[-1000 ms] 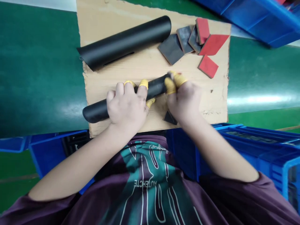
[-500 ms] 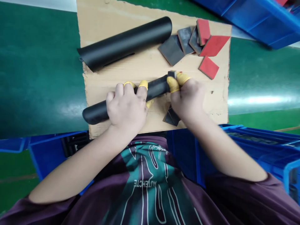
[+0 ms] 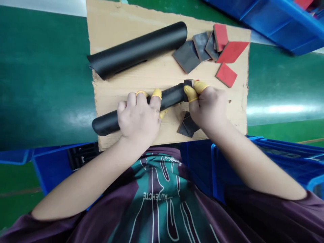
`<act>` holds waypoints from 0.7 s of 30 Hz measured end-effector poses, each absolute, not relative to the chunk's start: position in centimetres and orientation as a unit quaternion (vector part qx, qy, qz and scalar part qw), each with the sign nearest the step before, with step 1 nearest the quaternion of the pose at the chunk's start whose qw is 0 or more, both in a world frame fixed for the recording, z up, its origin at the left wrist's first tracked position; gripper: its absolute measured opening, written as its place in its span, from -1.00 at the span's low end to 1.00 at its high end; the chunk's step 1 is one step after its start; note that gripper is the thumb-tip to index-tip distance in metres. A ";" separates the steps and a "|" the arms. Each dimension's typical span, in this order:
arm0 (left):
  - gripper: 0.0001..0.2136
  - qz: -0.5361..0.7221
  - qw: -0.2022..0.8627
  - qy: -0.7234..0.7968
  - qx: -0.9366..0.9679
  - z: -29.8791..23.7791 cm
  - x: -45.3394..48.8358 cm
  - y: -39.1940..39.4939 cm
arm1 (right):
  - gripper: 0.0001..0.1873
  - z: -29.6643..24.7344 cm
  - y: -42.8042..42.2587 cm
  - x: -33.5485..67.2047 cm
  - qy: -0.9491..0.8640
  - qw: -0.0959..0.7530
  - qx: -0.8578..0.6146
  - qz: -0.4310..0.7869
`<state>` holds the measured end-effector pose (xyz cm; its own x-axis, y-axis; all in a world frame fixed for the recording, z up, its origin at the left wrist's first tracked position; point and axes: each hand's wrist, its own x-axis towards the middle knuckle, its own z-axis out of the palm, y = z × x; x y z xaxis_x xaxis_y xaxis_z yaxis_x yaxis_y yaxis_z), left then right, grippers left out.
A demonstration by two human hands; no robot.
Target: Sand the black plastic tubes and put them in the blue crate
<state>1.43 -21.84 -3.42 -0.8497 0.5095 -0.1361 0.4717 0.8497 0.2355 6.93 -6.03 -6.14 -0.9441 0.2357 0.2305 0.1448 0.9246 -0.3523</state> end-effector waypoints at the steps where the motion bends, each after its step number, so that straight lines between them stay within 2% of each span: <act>1: -0.70 0.098 0.100 0.957 0.256 -3.4 1.4 -21.8 | -0.58 -6.1 -6.0 6.9 -0.970 0.145 -0.104 0.164; 6: -0.69 0.094 0.091 0.959 0.253 -3.6 1.4 -21.9 | -0.58 -5.9 -6.3 6.3 -0.978 0.135 -0.099 0.127; 8: -0.69 0.089 0.080 0.958 0.260 -3.6 1.4 -21.9 | -0.58 -6.0 -6.4 6.2 -0.974 0.160 -0.115 0.115; 13: -0.69 0.092 0.082 0.959 0.255 -3.7 1.3 -21.8 | -0.62 -6.8 -6.8 6.3 -0.974 0.167 -0.074 0.133; 18: -0.69 0.084 0.086 0.957 0.264 -3.6 1.3 -21.8 | -0.61 -6.7 -6.9 6.3 -0.964 0.206 -0.105 0.134; 21: -0.66 0.081 0.093 0.958 0.258 -3.6 1.3 -21.8 | -0.62 -6.6 -7.4 6.5 -0.970 0.190 -0.075 0.132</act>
<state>1.26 -21.75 -3.56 -0.8492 0.5099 -0.1372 0.4798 0.8536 0.2027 6.49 -7.40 -6.57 -0.9165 0.1962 0.3488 0.0958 0.9538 -0.2848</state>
